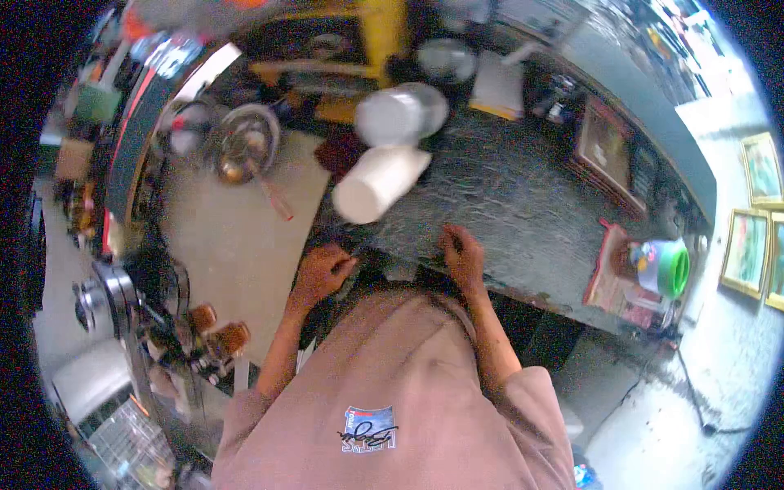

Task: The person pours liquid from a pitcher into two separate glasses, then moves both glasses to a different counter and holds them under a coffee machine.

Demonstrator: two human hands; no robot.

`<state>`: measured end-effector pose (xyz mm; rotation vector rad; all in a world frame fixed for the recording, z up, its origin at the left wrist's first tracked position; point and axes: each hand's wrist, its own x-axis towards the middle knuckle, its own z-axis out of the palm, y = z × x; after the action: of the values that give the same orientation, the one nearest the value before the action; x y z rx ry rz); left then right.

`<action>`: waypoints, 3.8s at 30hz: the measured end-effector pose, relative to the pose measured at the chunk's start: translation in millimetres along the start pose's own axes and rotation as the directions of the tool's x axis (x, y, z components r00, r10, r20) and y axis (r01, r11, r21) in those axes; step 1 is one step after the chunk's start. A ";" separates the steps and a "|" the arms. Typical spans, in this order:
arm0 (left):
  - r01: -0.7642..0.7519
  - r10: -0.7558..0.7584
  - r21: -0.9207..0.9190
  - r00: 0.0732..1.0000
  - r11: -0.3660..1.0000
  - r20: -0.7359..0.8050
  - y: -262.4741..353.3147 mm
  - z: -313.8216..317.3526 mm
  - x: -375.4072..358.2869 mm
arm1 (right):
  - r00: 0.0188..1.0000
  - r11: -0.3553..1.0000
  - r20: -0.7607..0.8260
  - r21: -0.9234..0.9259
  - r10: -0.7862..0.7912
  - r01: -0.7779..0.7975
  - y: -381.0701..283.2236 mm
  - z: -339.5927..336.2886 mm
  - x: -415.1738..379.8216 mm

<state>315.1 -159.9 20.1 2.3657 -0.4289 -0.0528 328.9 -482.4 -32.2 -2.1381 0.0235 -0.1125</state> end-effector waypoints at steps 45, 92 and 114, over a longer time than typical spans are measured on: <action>-0.172 0.265 -0.257 0.882 0.951 0.390 178.8 188.0 121.7 | 0.210 0.642 -0.698 0.713 0.684 0.280 131.8 -333.6 -231.7; 0.010 0.085 -0.568 0.986 0.823 0.142 220.8 206.4 151.5 | 0.413 0.957 -0.895 0.250 0.170 0.148 108.8 -410.2 -58.7; -0.045 0.196 -0.618 0.964 0.785 0.179 208.5 219.6 147.3 | 0.973 0.986 -0.180 0.104 0.144 -0.127 -41.3 -382.8 20.1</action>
<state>359.0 -493.5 8.9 1.6861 -0.5777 -0.3632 313.3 -782.7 209.1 -2.0207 0.2696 -0.2298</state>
